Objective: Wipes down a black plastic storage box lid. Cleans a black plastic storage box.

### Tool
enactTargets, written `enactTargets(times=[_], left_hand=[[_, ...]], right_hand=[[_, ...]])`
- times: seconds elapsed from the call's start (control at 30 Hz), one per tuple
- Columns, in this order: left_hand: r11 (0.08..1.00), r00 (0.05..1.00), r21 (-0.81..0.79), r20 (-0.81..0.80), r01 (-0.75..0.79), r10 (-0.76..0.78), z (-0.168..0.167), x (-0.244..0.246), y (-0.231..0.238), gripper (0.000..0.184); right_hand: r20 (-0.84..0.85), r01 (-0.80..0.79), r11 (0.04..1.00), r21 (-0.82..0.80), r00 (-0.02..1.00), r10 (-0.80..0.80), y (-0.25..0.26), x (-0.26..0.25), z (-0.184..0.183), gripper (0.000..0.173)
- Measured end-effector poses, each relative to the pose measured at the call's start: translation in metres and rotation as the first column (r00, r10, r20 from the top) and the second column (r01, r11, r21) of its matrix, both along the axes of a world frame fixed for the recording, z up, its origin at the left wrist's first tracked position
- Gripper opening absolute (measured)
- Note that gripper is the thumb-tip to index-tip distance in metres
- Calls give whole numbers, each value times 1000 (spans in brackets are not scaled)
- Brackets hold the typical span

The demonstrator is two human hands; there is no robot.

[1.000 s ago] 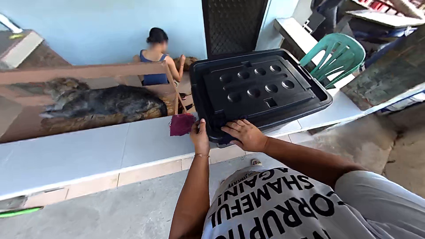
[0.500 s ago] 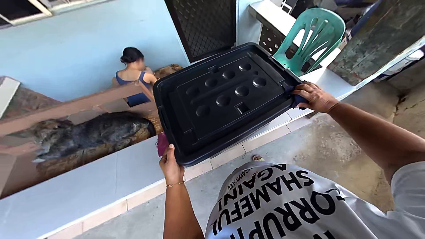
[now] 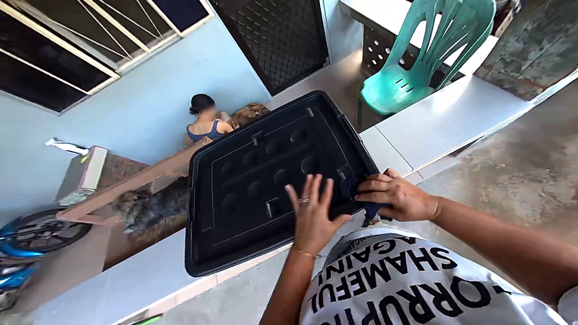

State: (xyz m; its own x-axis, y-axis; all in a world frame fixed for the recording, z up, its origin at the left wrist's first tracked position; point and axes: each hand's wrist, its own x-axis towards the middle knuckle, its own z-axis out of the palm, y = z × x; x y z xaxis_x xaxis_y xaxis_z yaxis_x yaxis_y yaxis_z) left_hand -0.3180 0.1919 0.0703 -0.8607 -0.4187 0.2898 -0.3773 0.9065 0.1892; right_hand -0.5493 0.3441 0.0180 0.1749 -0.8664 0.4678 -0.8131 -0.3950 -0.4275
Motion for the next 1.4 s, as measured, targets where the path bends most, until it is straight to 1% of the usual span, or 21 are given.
enactTargets(times=[0.1,0.2,0.27,0.33,0.43,0.53,0.6,0.63,0.67,0.73,0.8,0.83,0.9,1.0,1.1,1.13,1.2,1.27,1.3,1.33,1.4], left_hand=[[993,987,77,134,85,-94,-5,-33,17,104],[996,945,87,326,14,-42,-8,-40,21,128],[998,937,67,347,4,-27,-10,-39,22,131],[999,948,22,316,24,-30,-13,-36,22,130],[999,944,4,327,32,-32,-14,-35,24,127],[997,936,71,348,19,-42,-11,-37,25,99],[998,941,69,338,10,-33,-11,-37,25,90],[999,946,54,322,8,-25,-12,-36,25,89],[1000,952,31,306,1,-10,-14,-36,27,88],[1000,965,9,263,-28,25,-15,-40,35,88],[997,981,-24,177,-71,74,-18,-55,49,84],[993,984,-60,144,-98,106,-21,-64,57,79],[972,974,-159,116,-173,193,-30,-79,66,70],[942,960,-254,119,-218,254,-35,-86,67,69],[932,953,-283,132,-226,272,-36,-88,72,68],[927,953,-297,127,-229,276,-36,-89,74,67],[919,956,-312,88,-241,281,-27,-86,73,66],[907,956,-322,14,-273,293,-6,-79,68,66],[894,952,-336,-30,-295,303,8,-73,65,67],[878,947,-357,-77,-318,311,22,-68,60,66],[845,931,-389,-176,-365,321,51,-54,46,63]], right_hand=[[18,-122,992,-24,992,122,-18,-5,1,41],[49,-208,977,-50,976,210,-39,-25,-4,43],[92,-258,962,-85,960,266,-57,-43,-12,46],[148,-252,960,-119,952,268,-77,-59,-18,47],[215,-151,981,-126,961,175,-114,-83,-27,46],[256,9,992,-122,966,23,-156,-113,-35,39],[312,168,974,-150,943,-114,-186,-130,-41,28],[381,252,957,-145,907,-181,-197,-132,-45,28],[493,328,941,-82,834,-248,-206,-132,-47,29],[753,356,923,144,566,-336,-216,-129,-48,39],[881,265,918,294,298,-368,-212,-115,-44,42],[913,176,934,311,218,-345,-203,-105,-44,42],[951,10,955,296,89,-295,-172,-84,-50,42],[951,-165,940,298,-35,-308,-106,-59,-55,40],[912,-273,924,268,-239,-335,-68,-47,-43,34],[895,-290,920,265,-280,-346,-64,-48,-36,33],[907,-308,922,237,-270,-323,-61,-50,-22,30],[969,-303,940,159,-136,-208,-64,-52,-10,32],[994,-295,951,95,-20,-106,-68,-52,-4,36],[991,-284,959,17,134,22,-74,-52,3,39],[847,-249,956,-156,465,259,-88,-44,21,40]])
